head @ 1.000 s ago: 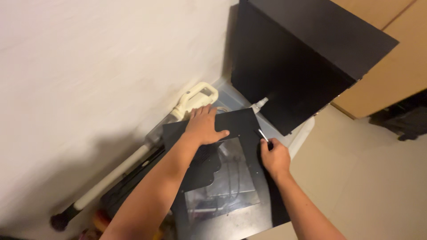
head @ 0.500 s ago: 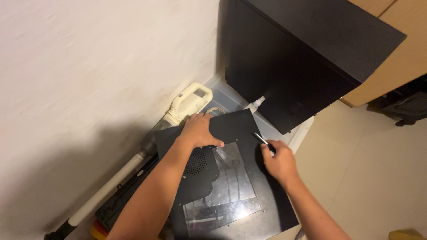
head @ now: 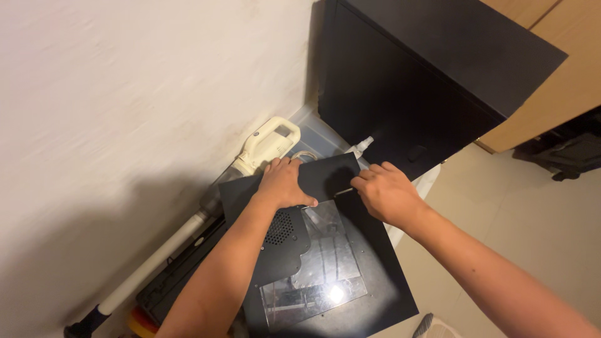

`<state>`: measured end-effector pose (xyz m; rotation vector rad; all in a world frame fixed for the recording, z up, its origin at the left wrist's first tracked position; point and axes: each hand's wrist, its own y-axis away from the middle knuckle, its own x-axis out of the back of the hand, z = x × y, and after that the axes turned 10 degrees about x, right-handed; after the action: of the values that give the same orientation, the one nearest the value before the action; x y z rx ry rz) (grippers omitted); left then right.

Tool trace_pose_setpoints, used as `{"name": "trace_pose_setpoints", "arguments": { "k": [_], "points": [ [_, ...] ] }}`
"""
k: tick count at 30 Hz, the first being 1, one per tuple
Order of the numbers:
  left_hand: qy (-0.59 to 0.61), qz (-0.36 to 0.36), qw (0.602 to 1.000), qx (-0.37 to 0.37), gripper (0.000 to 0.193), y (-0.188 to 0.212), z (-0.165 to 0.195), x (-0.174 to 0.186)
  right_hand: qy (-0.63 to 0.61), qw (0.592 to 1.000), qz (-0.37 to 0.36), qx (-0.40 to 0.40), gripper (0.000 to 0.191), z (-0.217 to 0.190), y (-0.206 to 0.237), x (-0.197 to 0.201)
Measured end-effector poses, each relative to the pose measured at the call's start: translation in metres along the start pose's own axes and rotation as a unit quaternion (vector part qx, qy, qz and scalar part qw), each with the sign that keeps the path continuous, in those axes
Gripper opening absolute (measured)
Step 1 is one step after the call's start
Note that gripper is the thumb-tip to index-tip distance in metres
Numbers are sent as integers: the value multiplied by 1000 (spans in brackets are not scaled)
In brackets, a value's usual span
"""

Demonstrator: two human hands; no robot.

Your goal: The person uses a screwdriver to unscrew screws from a black computer case side panel resting on a small table, then lifts the panel, aligns it against the upright computer case, and presses it into place to reattach it.

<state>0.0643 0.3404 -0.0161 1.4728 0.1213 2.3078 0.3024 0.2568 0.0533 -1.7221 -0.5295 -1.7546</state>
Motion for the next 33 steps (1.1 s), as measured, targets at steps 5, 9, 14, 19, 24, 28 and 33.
{"name": "trace_pose_setpoints", "arguments": {
  "k": [5, 9, 14, 19, 24, 28, 33],
  "points": [
    [0, -4, 1000, 4, 111, -1, 1, -1, 25, 999, -38, 26, 2, 0, -5, 0],
    [-4, -8, 1000, 6, 112, -2, 1, -1, 50, 997, -51, 31, 3, 1, -6, 1],
    [-14, -8, 1000, 6, 111, -1, 3, -1, 65, 994, -86, 36, 6, 1, -10, 5],
    [-11, -7, 1000, 6, 112, -2, 4, -2, 66, 992, -99, 43, 8, -2, -17, 8],
    [-12, -9, 1000, 9, 112, -2, 4, -2, 66, 991, -103, 45, 10, -2, -21, 9],
    [-10, -12, 1000, 12, 112, -1, 4, -1, 72, 990, -116, 46, 9, -2, -23, 12],
    [-16, -11, 1000, 9, 112, -2, 6, -2, 86, 985, -134, 67, 12, -4, -27, 12]
  ]
}}
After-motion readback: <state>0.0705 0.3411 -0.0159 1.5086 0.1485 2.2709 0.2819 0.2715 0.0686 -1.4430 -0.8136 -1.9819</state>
